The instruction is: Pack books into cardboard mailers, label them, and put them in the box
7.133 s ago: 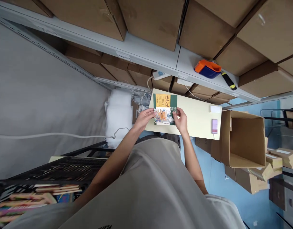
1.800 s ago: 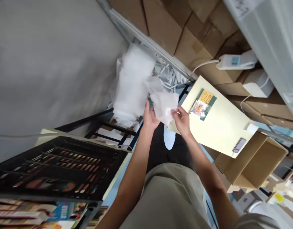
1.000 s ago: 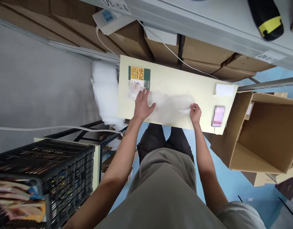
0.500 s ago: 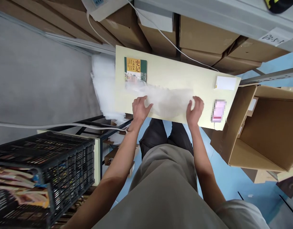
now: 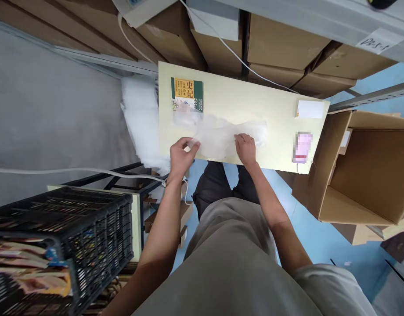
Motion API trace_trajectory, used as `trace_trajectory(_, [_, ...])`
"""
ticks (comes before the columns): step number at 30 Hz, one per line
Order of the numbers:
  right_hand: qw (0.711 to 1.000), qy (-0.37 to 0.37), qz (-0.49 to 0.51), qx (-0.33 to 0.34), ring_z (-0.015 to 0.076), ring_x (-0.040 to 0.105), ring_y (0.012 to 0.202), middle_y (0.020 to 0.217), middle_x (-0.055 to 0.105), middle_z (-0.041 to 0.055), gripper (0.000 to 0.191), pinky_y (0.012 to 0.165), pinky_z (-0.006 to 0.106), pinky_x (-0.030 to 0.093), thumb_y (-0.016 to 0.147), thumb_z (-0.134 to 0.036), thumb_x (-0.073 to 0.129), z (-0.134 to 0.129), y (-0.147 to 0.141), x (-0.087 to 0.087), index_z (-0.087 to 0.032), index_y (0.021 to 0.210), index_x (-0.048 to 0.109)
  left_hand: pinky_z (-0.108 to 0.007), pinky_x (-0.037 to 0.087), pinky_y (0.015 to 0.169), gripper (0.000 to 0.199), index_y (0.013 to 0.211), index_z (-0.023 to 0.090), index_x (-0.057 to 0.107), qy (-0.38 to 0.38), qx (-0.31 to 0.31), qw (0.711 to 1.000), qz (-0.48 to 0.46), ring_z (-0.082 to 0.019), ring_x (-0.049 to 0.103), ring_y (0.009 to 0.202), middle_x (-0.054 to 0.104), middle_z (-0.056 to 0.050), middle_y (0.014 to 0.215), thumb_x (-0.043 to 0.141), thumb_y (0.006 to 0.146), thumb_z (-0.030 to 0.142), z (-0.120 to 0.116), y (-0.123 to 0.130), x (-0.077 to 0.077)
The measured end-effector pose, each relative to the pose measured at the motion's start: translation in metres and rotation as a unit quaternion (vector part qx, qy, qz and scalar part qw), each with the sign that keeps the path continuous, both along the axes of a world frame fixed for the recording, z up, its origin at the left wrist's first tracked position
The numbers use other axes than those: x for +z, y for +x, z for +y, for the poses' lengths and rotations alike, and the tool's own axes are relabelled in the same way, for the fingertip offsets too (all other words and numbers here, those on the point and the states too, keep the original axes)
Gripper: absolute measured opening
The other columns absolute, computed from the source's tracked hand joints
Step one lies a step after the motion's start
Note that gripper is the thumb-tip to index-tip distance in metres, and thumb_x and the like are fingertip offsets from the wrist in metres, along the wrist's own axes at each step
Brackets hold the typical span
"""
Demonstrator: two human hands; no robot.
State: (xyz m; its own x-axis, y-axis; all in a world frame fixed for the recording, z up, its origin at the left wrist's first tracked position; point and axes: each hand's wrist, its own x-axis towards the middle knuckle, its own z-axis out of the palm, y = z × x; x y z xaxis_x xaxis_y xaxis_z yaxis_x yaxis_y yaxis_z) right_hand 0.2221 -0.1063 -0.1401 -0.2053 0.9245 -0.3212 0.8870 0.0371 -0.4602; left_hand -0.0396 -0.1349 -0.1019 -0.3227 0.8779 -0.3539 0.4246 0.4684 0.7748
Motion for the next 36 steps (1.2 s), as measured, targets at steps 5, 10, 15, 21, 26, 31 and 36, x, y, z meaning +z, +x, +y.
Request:
trace_trajectory(5, [0.994, 0.033, 0.097, 0.048, 0.0345, 0.052, 0.161, 0.169, 0.061, 0.0181, 0.064, 0.133, 0.059, 0.047, 0.106, -0.020, 0.053, -0.008, -0.020, 0.042, -0.020, 0.170, 0.056, -0.028, 0.060, 0.089, 0.012, 0.090, 0.023, 0.071, 0.086, 0.099, 0.984, -0.125, -0.019, 0.072, 0.093, 0.072, 0.000, 0.090, 0.082, 0.090, 0.023, 0.021, 0.017, 0.046])
trace_trajectory(10, [0.975, 0.076, 0.206, -0.037, 0.0365, 0.059, 0.152, 0.161, 0.066, 0.0154, 0.067, 0.123, 0.058, 0.057, 0.106, -0.044, 0.068, -0.020, -0.025, 0.093, -0.028, 0.169, 0.054, -0.033, 0.064, 0.098, 0.017, 0.104, 0.023, 0.074, 0.110, 0.064, 0.974, -0.190, -0.024, 0.077, 0.113, 0.075, -0.005, 0.108, 0.087, 0.096, 0.031, 0.038, 0.079, 0.085])
trace_trajectory(15, [0.924, 0.125, 0.255, -0.256, 0.0265, 0.073, 0.105, 0.106, 0.075, 0.0086, 0.037, 0.095, 0.043, 0.064, 0.114, -0.054, 0.054, -0.002, 0.012, 0.100, -0.026, 0.113, 0.078, -0.040, 0.063, 0.110, 0.032, 0.139, 0.030, 0.070, 0.188, 0.057, 0.970, -0.141, -0.028, 0.071, 0.141, 0.069, -0.008, 0.146, 0.070, 0.111, 0.045, 0.052, 0.095, 0.057])
trace_trajectory(21, [0.823, 0.200, 0.338, -0.410, 0.0227, 0.074, 0.106, 0.103, 0.074, 0.0034, 0.035, 0.097, 0.040, 0.064, 0.103, -0.060, 0.073, 0.017, 0.107, 0.094, -0.025, 0.105, 0.075, -0.050, 0.060, 0.117, 0.047, 0.147, 0.023, 0.067, 0.077, -0.098, 0.992, 0.008, -0.033, 0.069, 0.140, 0.068, -0.017, 0.155, 0.073, 0.101, 0.026, 0.061, 0.083, -0.049])
trace_trajectory(26, [0.776, 0.238, 0.346, -0.471, 0.0269, 0.077, 0.117, 0.111, 0.078, 0.0062, 0.039, 0.105, 0.046, 0.065, 0.096, -0.060, 0.079, 0.011, 0.188, 0.078, -0.023, 0.106, 0.076, -0.065, 0.046, 0.127, 0.051, 0.143, 0.022, 0.072, 0.038, -0.231, 0.963, 0.133, -0.043, 0.057, 0.149, 0.071, -0.018, 0.152, 0.078, 0.093, 0.017, 0.057, 0.106, -0.080])
trace_trajectory(31, [0.763, 0.213, 0.297, -0.533, 0.0258, 0.077, 0.113, 0.112, 0.079, 0.0083, 0.042, 0.101, 0.044, 0.066, 0.096, -0.062, 0.075, -0.003, 0.245, 0.048, -0.022, 0.108, 0.075, -0.059, 0.048, 0.118, 0.017, 0.111, 0.024, 0.083, 0.027, -0.276, 0.945, 0.175, -0.039, 0.065, 0.133, 0.079, -0.015, 0.121, 0.069, 0.103, 0.020, 0.071, 0.098, -0.077])
trace_trajectory(36, [0.766, 0.148, 0.257, -0.570, 0.0220, 0.078, 0.101, 0.105, 0.079, 0.0063, 0.038, 0.095, 0.042, 0.067, 0.095, -0.051, 0.078, -0.008, 0.270, 0.017, -0.020, 0.116, 0.074, -0.058, 0.045, 0.117, 0.015, 0.101, 0.021, 0.080, 0.062, -0.228, 0.950, 0.203, -0.038, 0.066, 0.122, 0.077, -0.015, 0.111, 0.066, 0.101, 0.025, 0.086, 0.061, -0.070])
